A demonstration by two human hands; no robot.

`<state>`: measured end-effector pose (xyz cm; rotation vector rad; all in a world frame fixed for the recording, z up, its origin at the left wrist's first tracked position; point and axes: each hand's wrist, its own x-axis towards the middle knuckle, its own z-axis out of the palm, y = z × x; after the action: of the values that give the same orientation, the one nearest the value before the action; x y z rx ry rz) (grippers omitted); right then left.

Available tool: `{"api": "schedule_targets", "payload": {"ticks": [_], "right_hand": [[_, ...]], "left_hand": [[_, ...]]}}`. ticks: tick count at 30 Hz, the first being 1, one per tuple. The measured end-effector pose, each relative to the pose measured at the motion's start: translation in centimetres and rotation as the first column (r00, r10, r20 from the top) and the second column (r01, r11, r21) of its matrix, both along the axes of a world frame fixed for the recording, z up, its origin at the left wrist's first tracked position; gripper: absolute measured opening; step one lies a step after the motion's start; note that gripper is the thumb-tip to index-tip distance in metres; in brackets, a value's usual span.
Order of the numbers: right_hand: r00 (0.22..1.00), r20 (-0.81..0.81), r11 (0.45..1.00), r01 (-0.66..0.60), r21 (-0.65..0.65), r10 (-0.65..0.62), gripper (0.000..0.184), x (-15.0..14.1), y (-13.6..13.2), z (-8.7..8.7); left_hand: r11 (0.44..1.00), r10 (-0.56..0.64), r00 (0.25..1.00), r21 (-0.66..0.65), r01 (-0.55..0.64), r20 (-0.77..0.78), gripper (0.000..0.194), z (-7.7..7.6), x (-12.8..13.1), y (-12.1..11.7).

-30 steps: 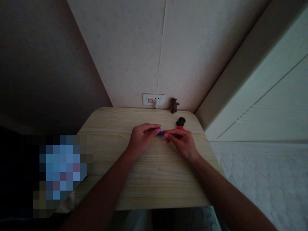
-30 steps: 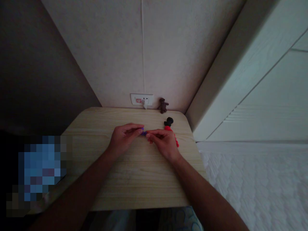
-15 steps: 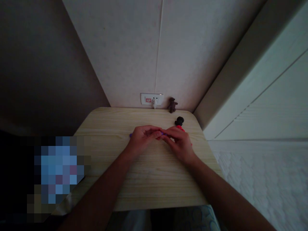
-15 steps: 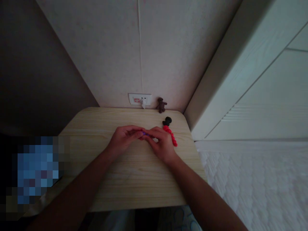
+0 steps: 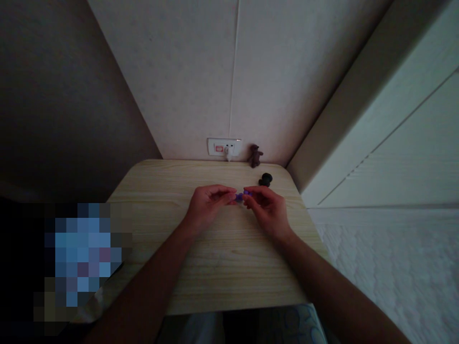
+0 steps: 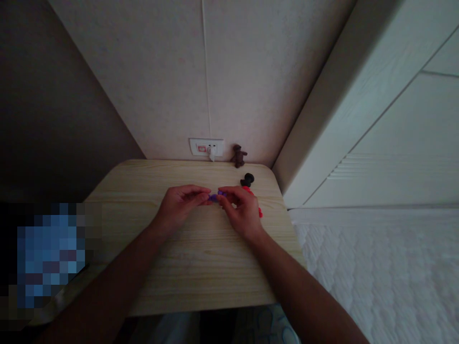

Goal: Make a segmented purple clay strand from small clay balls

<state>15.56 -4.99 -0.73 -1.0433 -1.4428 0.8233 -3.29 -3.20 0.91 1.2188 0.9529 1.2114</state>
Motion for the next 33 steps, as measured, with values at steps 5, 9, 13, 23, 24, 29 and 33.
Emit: {"api": "schedule_targets", "payload": {"ticks": [5,9,13,23,24,29,33], "right_hand": [[0.998,-0.059,0.999,-0.035,-0.033,0.033,0.028,-0.25,-0.01,0.01],[0.996,-0.079,0.998,-0.052,-0.042,0.049,0.028,-0.26,-0.03,0.06],[0.994,-0.094,0.998,-0.053,-0.045,0.049,0.028,-0.35,-0.08,0.10],[0.993,0.063,0.985,-0.107,0.132,0.100,0.019,0.12,-0.17,-0.29],[0.993,0.066,0.983,-0.110,0.149,0.101,0.020,0.13,-0.16,-0.25],[0.991,0.097,0.971,-0.111,0.212,0.092,0.025,0.02,-0.27,0.27],[0.988,0.127,0.964,-0.116,0.238,0.087,0.029,0.09,-0.37,0.24]], "left_hand": [[1.000,0.017,1.000,-0.008,-0.017,0.003,0.025,0.46,0.02,-0.07],[0.998,0.031,0.998,-0.051,-0.028,0.059,0.028,0.31,0.05,-0.19],[0.994,-0.013,0.985,-0.103,0.032,0.175,0.035,-0.22,0.22,-0.24],[0.992,-0.054,0.984,-0.104,0.073,0.171,0.033,0.16,0.36,-0.60],[0.992,-0.049,0.988,-0.112,0.066,0.149,0.034,0.23,0.34,-0.66],[0.989,-0.023,0.991,-0.141,0.042,0.130,0.035,0.27,0.43,-0.78],[0.982,-0.033,0.980,-0.174,0.068,0.195,0.033,0.32,0.68,-0.95]]}}
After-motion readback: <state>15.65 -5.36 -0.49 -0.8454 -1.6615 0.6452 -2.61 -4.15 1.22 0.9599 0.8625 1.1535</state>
